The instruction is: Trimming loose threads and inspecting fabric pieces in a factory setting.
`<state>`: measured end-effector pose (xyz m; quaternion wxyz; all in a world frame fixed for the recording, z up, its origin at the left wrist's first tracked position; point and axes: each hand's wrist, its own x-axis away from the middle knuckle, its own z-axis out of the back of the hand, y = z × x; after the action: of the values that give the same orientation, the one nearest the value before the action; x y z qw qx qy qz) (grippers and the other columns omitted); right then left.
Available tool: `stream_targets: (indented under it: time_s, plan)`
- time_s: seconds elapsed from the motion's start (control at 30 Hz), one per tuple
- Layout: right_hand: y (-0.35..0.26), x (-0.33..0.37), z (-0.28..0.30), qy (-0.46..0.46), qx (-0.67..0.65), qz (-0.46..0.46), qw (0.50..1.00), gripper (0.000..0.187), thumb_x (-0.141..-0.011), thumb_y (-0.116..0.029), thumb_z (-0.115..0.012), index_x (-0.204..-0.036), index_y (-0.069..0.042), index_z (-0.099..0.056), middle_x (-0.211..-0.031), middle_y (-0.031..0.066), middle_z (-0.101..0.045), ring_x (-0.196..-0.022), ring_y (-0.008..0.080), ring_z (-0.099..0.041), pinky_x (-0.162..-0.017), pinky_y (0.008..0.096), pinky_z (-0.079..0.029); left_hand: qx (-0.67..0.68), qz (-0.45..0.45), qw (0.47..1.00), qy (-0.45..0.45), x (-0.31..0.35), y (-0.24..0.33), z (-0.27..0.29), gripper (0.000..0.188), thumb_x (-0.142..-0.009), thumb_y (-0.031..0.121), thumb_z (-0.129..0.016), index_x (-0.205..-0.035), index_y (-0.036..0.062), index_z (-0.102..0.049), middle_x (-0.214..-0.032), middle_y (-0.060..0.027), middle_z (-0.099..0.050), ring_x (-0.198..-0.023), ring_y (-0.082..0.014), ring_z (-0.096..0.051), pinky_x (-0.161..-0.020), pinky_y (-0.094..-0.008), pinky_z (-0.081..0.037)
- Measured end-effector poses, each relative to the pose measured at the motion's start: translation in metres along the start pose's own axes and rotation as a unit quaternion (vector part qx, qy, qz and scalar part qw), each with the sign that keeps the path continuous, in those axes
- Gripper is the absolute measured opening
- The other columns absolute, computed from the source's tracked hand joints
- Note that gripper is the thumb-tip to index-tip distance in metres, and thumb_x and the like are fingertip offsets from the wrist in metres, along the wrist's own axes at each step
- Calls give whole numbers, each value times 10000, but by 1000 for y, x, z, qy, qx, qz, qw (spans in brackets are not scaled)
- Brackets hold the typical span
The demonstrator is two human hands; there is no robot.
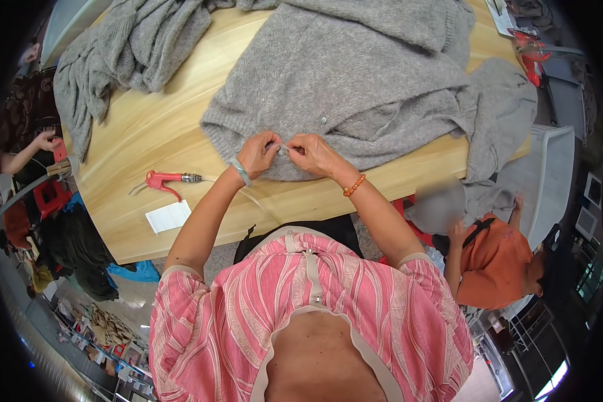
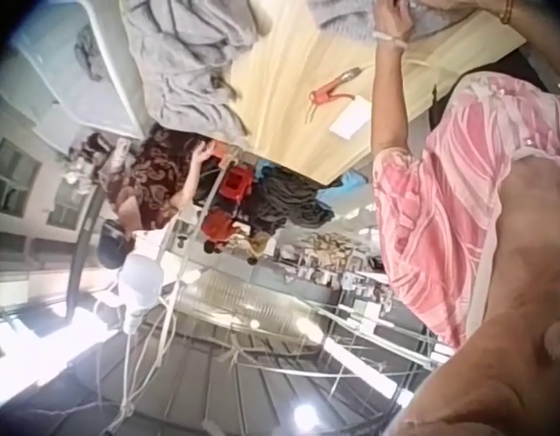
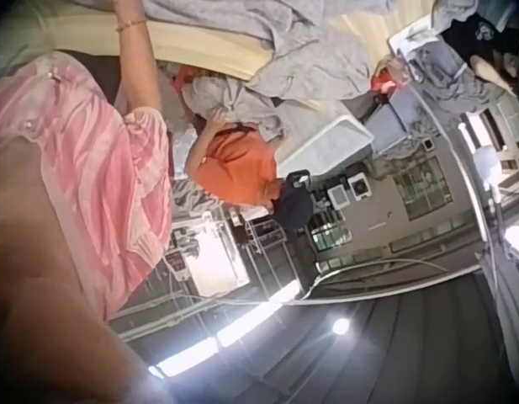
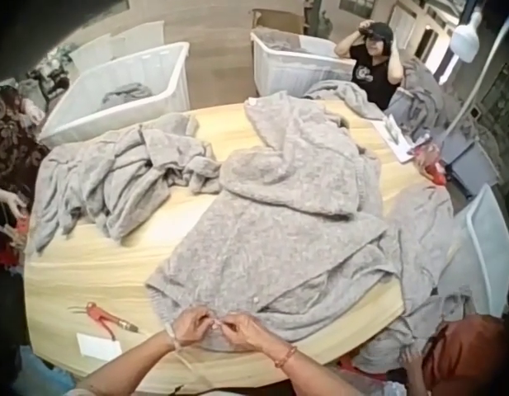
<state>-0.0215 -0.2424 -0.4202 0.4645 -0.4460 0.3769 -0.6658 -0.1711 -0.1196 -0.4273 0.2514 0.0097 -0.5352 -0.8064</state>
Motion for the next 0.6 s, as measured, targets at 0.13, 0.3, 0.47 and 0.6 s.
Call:
stream_targets:
  time_s: [0.13, 0.3, 0.47, 0.6]
  plan:
    - [0, -2, 2, 3, -50, -34, 998, 190, -767, -134, -556, -788, 48, -605, -672, 189, -583, -581, 259, -563, -576, 354, -447, 14, 4, 1000, 11, 1, 3, 1, 116, -808, 74, -575, -902, 6, -578, -735, -77, -577, -588, -146, -475, -536, -268, -392]
    - [4, -3, 1, 8, -127, -87, 988, 245, -741, -194, -590, -730, 51, -590, -562, 120, -530, -531, 139, -471, -526, 317, -413, 23, 68, 997, -11, 1, 10, 5, 123, -808, 70, -578, -908, -1, -578, -766, -63, -588, -623, -135, -489, -572, -263, -403]
    - [2, -5, 1, -4, -92, -108, 990, 257, -750, -221, -639, -724, 33, -609, -535, 35, -490, -523, 83, -423, -481, 282, -368, -11, -23, 995, 97, 10, 9, 1, 182, -779, 67, -622, -942, 9, -565, -846, -66, -565, -727, -141, -509, -634, -256, -423]
    - [-12, -5, 4, 25, -100, -138, 985, 231, -791, -209, -652, -745, 15, -619, -599, 3, -523, -527, 60, -427, -470, 257, -364, -60, 48, 945, 319, 32, 9, -8, 392, -726, 87, -699, -1061, 12, -508, -889, -89, -511, -785, -193, -523, -695, -281, -455]
